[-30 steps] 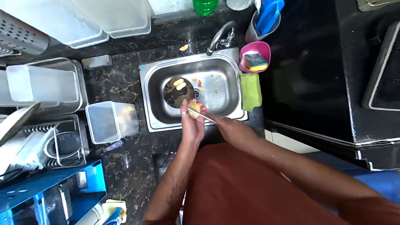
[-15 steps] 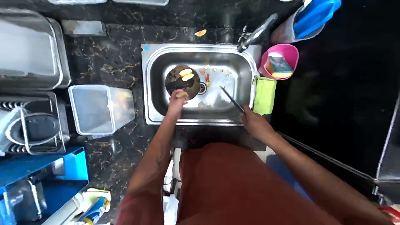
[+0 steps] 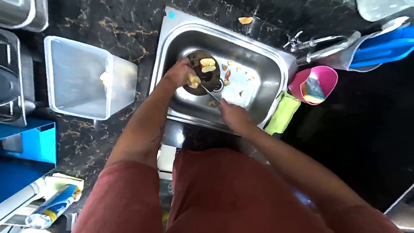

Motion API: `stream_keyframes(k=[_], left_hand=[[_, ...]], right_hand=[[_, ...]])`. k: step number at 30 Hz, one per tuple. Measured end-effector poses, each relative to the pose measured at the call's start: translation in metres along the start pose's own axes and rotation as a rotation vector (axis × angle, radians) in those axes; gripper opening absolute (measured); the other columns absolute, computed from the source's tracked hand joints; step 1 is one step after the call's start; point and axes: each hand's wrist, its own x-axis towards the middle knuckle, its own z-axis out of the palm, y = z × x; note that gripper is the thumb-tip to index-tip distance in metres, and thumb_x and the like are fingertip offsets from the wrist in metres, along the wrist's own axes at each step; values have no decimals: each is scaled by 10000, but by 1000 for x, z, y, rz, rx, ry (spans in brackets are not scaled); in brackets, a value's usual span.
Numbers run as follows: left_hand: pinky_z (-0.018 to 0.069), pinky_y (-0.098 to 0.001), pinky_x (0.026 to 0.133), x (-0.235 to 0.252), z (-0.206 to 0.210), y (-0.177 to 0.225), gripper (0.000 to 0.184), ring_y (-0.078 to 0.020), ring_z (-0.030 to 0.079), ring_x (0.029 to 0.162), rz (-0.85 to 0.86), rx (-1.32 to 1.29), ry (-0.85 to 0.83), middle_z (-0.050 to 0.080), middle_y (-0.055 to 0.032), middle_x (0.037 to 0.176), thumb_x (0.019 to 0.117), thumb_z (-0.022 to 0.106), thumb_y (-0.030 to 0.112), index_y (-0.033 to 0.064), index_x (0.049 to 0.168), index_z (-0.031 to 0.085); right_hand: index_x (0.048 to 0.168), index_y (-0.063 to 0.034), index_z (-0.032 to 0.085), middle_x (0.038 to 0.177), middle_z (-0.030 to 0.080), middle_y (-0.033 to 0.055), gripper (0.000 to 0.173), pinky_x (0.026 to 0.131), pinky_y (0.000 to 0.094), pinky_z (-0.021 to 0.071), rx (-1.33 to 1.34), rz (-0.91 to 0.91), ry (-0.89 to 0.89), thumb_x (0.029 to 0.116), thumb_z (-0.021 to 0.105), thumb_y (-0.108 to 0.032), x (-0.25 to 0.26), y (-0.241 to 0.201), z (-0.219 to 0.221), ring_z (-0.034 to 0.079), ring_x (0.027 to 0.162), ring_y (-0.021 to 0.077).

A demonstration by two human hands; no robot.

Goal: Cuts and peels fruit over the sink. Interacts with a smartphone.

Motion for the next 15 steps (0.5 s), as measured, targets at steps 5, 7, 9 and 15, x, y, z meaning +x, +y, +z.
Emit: stream_keyframes(k=[5, 7, 9, 15], left_hand=[[429, -529, 1126, 10, -5, 1, 399, -368, 458, 1360, -10, 19, -75, 543, -139, 1399, 722, 906, 125, 227, 1093, 798], [413, -526, 1139, 9, -7, 1, 396, -372, 442, 1370, -21, 21, -92, 535, -137, 1408, 735, 900, 129, 229, 1104, 795], [405, -519, 1145, 8, -8, 1, 404, -376, 427, 1378, -23, 26, -96, 526, -139, 1416, 733, 905, 139, 233, 1110, 795], [438, -515, 1112, 9, -7, -1, 409, -366, 436, 1359, -32, 76, -107, 539, -103, 1397, 735, 902, 171, 265, 1116, 788]], right_hand=[[1359, -156, 505, 870, 705, 155, 300, 651, 564, 580, -25, -42, 33, 1081, 451, -253, 34, -15, 5, 726, 804, 387], [1412, -156, 473, 890, 710, 161, 350, 674, 566, 583, -41, -39, 1, 1067, 461, -211, 45, -22, 5, 728, 830, 393], [1397, -143, 462, 885, 705, 160, 347, 655, 556, 583, -57, -31, -12, 1052, 480, -182, 47, -28, 4, 730, 825, 390], [1434, -164, 453, 919, 712, 179, 389, 670, 571, 582, -53, 12, -21, 1047, 470, -129, 65, -34, 16, 731, 852, 405]])
